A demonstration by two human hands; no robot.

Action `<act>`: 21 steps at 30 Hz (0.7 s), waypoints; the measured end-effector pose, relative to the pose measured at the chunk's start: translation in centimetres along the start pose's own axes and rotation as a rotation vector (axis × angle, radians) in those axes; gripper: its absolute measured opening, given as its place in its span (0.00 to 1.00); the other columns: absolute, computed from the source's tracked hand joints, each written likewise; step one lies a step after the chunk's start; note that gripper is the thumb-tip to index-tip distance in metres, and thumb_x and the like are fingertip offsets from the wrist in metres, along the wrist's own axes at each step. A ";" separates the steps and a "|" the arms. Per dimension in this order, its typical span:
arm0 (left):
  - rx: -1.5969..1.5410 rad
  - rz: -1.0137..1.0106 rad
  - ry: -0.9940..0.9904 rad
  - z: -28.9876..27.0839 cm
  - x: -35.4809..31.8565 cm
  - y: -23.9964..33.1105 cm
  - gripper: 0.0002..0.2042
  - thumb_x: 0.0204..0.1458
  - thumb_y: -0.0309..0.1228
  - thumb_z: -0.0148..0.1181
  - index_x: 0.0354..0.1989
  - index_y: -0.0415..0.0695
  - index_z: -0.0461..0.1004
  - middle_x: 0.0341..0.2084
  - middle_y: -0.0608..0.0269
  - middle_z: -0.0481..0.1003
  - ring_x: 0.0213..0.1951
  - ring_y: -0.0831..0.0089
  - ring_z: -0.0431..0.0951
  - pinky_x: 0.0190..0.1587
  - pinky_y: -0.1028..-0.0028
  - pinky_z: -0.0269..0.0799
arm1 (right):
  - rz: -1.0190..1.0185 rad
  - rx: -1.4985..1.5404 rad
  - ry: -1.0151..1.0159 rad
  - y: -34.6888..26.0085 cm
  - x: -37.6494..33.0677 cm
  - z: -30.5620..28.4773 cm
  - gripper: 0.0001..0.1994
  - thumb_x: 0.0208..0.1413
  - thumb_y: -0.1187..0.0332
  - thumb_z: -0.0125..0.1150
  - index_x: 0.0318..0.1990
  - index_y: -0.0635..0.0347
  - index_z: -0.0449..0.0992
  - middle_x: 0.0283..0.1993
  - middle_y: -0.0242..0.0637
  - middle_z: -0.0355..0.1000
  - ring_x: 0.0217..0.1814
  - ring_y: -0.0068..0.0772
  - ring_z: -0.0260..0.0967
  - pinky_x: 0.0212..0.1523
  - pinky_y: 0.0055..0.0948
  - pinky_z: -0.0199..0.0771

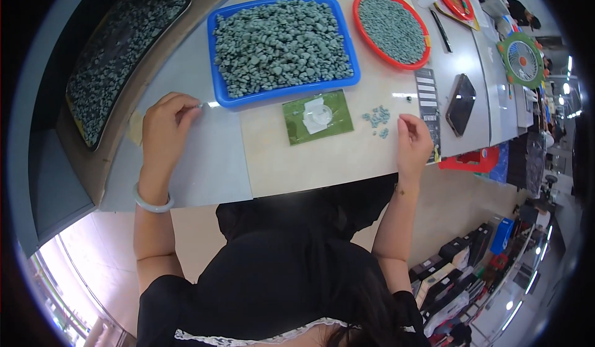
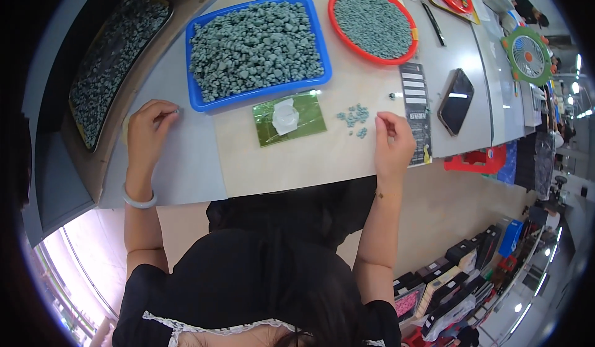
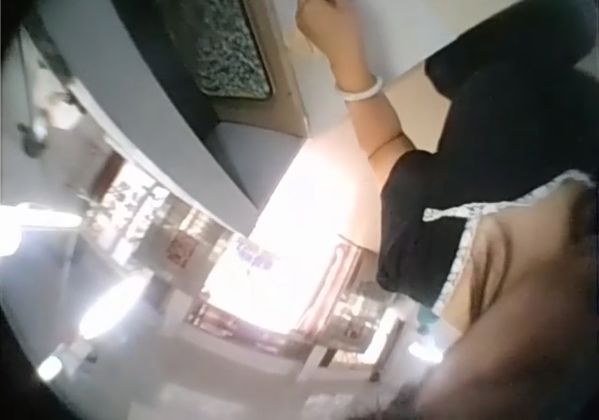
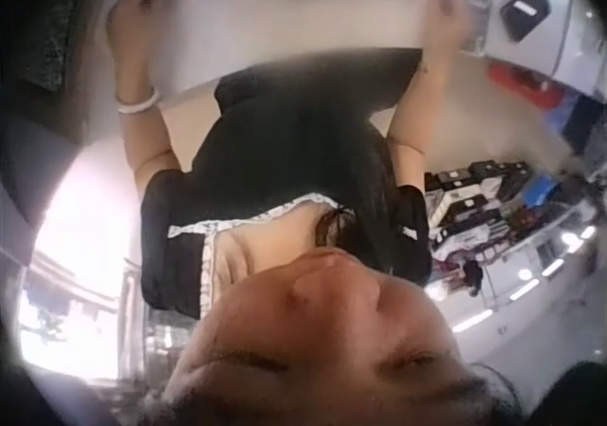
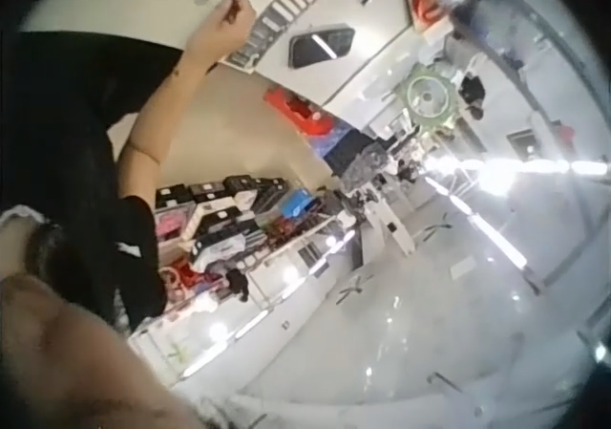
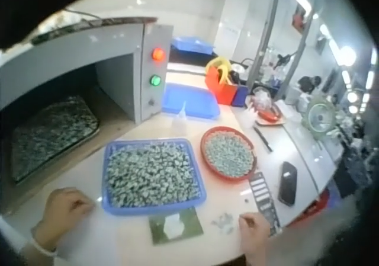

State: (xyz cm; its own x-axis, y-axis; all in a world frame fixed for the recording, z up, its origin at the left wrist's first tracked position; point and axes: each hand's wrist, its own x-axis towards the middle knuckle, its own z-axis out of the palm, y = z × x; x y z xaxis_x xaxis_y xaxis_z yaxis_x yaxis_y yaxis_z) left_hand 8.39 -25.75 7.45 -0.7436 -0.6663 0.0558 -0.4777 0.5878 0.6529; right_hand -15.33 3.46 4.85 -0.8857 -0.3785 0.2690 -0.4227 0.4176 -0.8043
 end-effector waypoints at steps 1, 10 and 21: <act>-0.120 0.006 -0.013 0.4 0.0 1.2 0.05 0.40 0.19 0.56 0.27 0.35 0.73 0.26 0.58 0.73 0.27 0.69 0.74 0.32 0.77 0.69 | 0.034 -0.070 -0.048 0.3 0.7 -0.7 0.05 0.49 0.77 0.54 0.34 0.66 0.71 0.30 0.32 0.68 0.32 0.18 0.64 0.34 0.17 0.63; -0.961 0.033 -0.545 3.8 -1.2 9.5 0.04 0.44 0.17 0.54 0.30 0.36 0.73 0.32 0.62 0.71 0.33 0.78 0.73 0.35 0.82 0.69 | -0.115 -0.294 -0.296 -1.3 3.8 -1.4 0.03 0.45 0.77 0.55 0.30 0.65 0.73 0.27 0.37 0.68 0.26 0.26 0.65 0.27 0.20 0.65; -1.243 -0.112 -0.706 6.3 -0.9 5.6 0.06 0.47 0.17 0.52 0.33 0.34 0.72 0.35 0.61 0.70 0.37 0.75 0.74 0.41 0.79 0.69 | -0.150 0.221 -0.442 -7.9 -0.7 4.5 0.02 0.45 0.80 0.53 0.27 0.64 0.69 0.26 0.32 0.63 0.26 0.19 0.57 0.28 0.17 0.58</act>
State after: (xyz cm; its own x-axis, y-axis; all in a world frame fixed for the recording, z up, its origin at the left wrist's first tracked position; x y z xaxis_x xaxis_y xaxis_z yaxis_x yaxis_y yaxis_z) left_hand 3.42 -18.99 6.32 -0.9787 -0.1015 -0.1785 -0.1104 -0.4725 0.8744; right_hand -10.52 -3.31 8.57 -0.6323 -0.7540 0.1783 -0.4457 0.1657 -0.8797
